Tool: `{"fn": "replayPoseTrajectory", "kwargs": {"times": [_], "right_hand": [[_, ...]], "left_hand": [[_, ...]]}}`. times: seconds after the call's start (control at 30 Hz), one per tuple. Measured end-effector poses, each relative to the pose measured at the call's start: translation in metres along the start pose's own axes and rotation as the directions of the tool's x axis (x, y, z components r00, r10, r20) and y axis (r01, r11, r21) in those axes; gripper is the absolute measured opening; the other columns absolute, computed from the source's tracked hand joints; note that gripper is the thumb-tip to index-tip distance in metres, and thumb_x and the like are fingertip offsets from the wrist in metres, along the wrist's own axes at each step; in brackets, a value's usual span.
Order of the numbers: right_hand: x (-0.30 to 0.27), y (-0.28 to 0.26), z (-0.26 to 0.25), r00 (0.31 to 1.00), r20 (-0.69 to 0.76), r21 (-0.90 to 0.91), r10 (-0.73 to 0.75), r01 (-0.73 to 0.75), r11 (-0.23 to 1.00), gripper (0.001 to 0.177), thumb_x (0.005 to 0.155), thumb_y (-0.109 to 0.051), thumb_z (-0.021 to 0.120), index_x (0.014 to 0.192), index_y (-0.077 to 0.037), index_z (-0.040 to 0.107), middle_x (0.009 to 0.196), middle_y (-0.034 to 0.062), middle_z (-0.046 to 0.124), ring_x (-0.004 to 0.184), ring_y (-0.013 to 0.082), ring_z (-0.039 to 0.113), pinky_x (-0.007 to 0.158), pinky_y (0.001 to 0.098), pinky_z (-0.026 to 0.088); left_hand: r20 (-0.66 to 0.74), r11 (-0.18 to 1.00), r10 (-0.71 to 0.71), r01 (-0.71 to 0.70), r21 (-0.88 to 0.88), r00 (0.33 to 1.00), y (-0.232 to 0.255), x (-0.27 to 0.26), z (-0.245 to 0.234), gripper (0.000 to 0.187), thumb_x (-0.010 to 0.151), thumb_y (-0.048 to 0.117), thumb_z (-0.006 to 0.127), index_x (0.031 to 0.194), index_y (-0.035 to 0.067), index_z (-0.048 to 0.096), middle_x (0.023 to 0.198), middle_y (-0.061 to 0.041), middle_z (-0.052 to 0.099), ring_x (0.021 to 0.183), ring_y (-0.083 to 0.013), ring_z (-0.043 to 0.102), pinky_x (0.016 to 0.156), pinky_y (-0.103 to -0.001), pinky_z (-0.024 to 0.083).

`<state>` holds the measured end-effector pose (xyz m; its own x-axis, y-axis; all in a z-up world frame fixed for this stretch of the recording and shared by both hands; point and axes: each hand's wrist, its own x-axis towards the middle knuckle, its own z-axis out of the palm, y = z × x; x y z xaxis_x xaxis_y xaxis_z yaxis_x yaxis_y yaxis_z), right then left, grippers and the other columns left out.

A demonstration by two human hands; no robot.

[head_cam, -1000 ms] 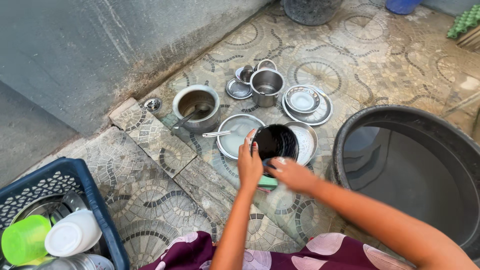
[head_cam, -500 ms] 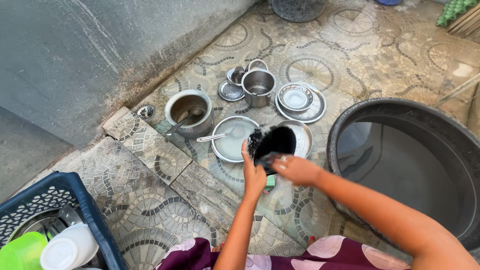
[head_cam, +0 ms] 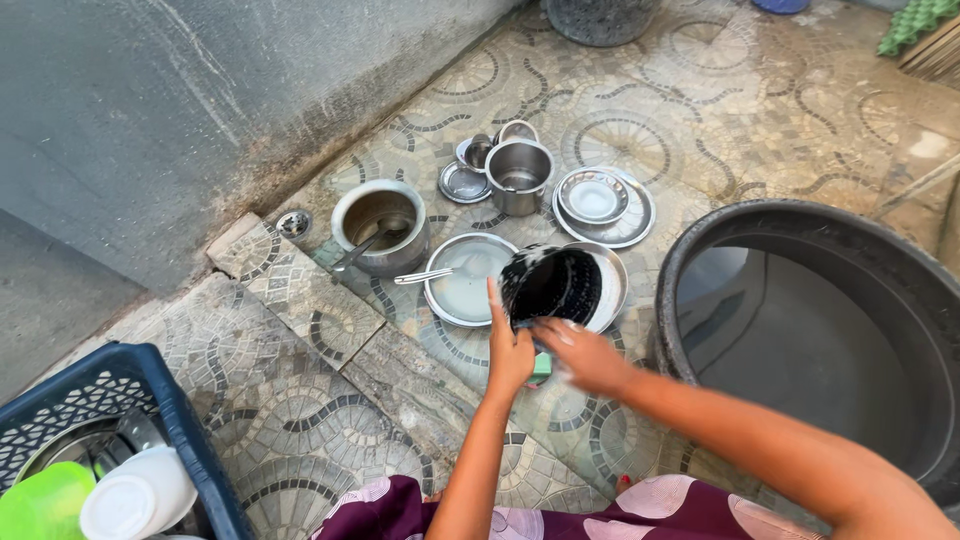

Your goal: The person washes various metal bowls, a blue plastic container, and a white plate by hand using a sponge and soapy water in a large tub on the ground.

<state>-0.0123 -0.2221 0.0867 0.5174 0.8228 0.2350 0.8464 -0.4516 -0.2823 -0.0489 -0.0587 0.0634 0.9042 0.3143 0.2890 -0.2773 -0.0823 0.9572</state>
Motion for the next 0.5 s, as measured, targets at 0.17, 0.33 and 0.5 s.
{"fn": "replayPoseTrajectory", "kwargs": {"times": [0.17,0.33,0.5], "right_hand": [[0.007,0.078,-0.051,0.87,0.116,-0.418,-0.48,0.481,0.771,0.036,0.08,-0.014,0.061,0.114,-0.001,0.063,0.115,0.017,0.063,0.111,0.0366,0.065,0.104,0.0513,0.05],[0.009,0.018,0.0,0.963,-0.164,-0.434,-0.214,0.125,0.892,0.04,0.085,-0.013,0.059,0.123,-0.002,0.065,0.127,0.0167,0.065,0.117,0.0324,0.062,0.109,0.044,0.047],[0.01,0.011,-0.005,0.988,0.146,-0.282,-0.057,0.097,0.954,0.044,0.097,-0.016,0.052,0.139,-0.002,0.058,0.145,0.0182,0.058,0.13,0.0355,0.056,0.108,0.0423,0.045]], "left_hand": [[0.123,0.885,-0.46,0.465,-0.02,0.879,0.001,0.019,-0.021,0.095,0.082,-0.007,0.045,0.164,0.021,0.006,0.149,-0.022,0.048,0.13,-0.04,0.055,0.104,-0.044,0.045],[-0.155,0.983,-0.175,0.163,-0.09,0.972,0.021,0.005,0.008,0.098,0.077,-0.009,0.052,0.161,0.019,0.011,0.141,-0.024,0.055,0.126,-0.0351,0.059,0.107,-0.039,0.044],[-0.223,0.995,0.072,-0.054,0.088,0.972,0.04,-0.003,0.003,0.085,0.086,-0.017,0.047,0.163,0.016,0.032,0.153,-0.026,0.05,0.134,-0.0392,0.056,0.113,-0.041,0.042]]}}
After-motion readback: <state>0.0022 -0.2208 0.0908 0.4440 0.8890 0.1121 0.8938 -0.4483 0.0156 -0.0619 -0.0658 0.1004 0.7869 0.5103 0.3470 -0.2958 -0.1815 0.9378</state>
